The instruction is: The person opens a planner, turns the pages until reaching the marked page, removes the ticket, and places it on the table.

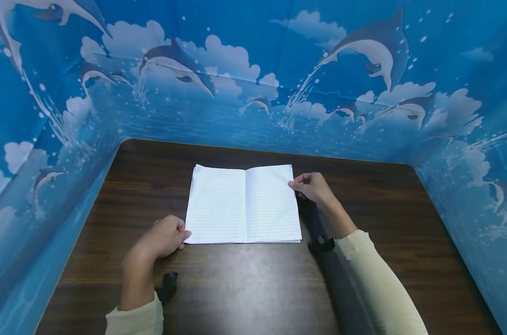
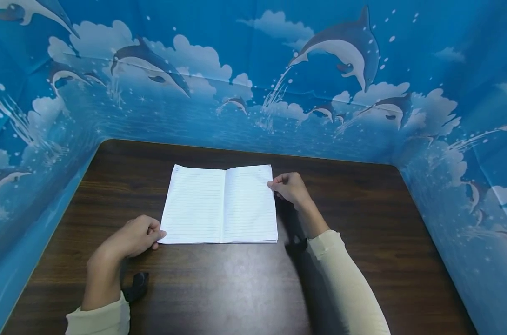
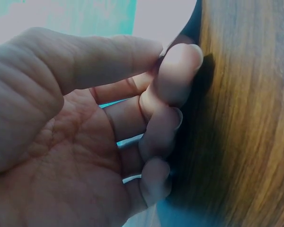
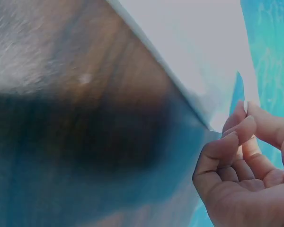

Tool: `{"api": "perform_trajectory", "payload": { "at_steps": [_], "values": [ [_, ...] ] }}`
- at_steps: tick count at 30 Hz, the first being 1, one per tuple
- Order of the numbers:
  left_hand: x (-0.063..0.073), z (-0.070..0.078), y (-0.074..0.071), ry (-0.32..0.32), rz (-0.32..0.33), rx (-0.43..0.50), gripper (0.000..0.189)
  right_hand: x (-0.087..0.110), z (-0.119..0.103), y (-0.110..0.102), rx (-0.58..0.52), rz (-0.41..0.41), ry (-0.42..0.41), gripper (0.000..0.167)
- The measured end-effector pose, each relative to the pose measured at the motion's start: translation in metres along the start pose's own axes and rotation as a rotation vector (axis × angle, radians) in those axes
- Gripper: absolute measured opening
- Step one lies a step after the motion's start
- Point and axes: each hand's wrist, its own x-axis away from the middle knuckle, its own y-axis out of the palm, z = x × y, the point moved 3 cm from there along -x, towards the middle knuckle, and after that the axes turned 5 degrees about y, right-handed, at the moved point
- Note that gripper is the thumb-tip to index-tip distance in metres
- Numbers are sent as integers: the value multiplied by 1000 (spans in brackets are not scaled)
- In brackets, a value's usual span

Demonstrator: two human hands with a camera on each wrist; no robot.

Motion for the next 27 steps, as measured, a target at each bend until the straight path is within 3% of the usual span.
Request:
{"api": "perform_trajectory", "payload": {
  "at_steps": [11, 17, 27],
  "values": [
    [1, 4, 0, -3, 14, -39, 29, 14, -23, -8, -119, -30, -76, 26],
    [1, 6, -2, 8, 26, -50, 30, 26, -48, -13, -149, -74, -123, 26],
    [1, 7, -2, -19, 53, -120, 32, 32, -87, 3, -184, -158, -91, 29]
  ]
}}
